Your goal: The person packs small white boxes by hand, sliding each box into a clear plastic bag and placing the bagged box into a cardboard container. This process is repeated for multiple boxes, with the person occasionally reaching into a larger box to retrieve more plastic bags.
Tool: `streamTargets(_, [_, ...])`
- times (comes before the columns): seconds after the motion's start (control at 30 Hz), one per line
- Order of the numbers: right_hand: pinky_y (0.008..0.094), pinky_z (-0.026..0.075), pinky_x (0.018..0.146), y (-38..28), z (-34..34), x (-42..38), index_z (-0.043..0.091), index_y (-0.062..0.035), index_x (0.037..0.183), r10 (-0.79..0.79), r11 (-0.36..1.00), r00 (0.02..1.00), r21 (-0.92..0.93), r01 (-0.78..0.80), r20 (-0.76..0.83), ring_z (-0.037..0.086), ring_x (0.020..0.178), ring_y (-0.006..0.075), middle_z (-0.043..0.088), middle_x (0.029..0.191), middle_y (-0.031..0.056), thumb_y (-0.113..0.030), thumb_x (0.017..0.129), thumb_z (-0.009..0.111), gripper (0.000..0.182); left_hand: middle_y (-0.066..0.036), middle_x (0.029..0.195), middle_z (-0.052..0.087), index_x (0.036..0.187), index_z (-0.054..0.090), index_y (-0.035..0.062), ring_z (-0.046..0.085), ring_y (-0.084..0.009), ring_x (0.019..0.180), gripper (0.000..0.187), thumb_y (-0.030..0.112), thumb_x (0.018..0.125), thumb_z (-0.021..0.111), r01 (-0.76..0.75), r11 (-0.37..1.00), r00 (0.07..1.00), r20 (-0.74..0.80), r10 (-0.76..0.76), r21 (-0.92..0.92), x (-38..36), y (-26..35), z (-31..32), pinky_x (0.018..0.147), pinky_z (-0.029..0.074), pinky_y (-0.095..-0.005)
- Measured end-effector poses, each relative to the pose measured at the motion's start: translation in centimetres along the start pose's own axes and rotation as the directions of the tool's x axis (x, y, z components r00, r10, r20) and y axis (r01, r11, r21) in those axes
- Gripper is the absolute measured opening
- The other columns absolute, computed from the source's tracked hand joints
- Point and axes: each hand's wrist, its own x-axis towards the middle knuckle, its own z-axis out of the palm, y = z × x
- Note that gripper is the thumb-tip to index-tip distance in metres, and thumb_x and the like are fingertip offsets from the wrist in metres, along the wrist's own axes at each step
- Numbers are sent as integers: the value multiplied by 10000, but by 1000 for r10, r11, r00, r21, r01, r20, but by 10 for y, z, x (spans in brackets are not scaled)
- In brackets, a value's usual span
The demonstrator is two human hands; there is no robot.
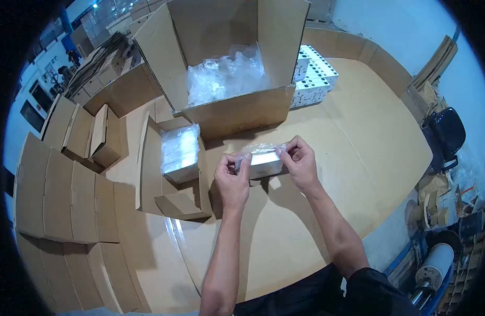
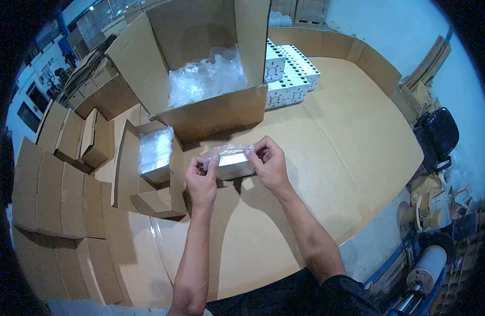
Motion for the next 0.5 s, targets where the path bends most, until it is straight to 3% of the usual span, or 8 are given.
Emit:
streamTargets(0.07, [283,508,879,-11,3,-2,552,-54,1273,19,998,997,66,-14,-69,613,1046,144,629,1206,136,-26,958,660,334,-30,903,672,811,554,39,503,-55,727,271,163,926,766,-13,1000,1000,-9,13,7,-1,4,2,666,446,-244])
streamTargets(0.17, [284,518,866,-28,22,-7,564,-36,1292,-131,965,988,220,145,-77,612,1075,151,615,1262,151,-6,931,675,379,-25,899,667,806,546,42,502,-50,730,274,156,926,765,-39,999,999,-19,39,4,4,1,-6,661,440,-241])
streamTargets(0.2, [284,518,866,-28,17,-6,564,-36,1292,-133,965,988,215,147,-77,612,1075,151,615,1262,151,-6,931,675,379,-25,899,667,806,546,42,502,-50,730,274,156,926,765,-41,999,999,-18,41,-2,4,0,-4,661,440,-241])
streamTargets(0.27, [293,530,868,-26,2,-5,629,-25,1258,-307,949,952,87,304,17,613,1112,167,601,1313,155,5,904,688,360,-24,890,661,817,546,43,507,-47,735,264,147,930,760,-43,999,999,-10,43,3,3,-2,-2,660,437,-237])
streamTargets(0.3, [293,530,868,-26,-3,-6,629,-25,1258,-307,949,952,86,305,13,613,1112,167,601,1313,155,5,904,688,360,-24,890,661,817,546,43,507,-47,735,264,147,930,760,-43,999,999,-5,43,4,3,-3,-2,660,437,-237])
streamTargets(0.37, [302,585,844,-28,-14,-9,683,-24,1195,-235,965,959,-77,249,158,572,1219,195,562,1375,166,45,913,653,292,-19,863,650,830,547,46,506,-48,737,253,145,934,756,-52,997,998,-25,51,-51,2,-3,1,659,433,-234])
streamTargets(0.43, [301,591,828,-32,-12,-10,720,-20,1132,-243,955,958,-135,264,154,598,1168,186,605,1322,139,33,917,654,231,-12,847,639,832,549,49,503,-45,733,248,145,938,752,-59,997,998,-17,58,-46,3,-4,2,652,427,-232])
streamTargets(0.5, [287,586,824,-37,-9,-12,714,-28,1174,-11,988,986,-151,36,166,629,1098,176,658,1237,112,13,917,668,264,-5,831,627,835,550,51,500,-43,730,244,144,942,748,-65,997,998,-7,65,-32,3,-3,1,646,421,-230])
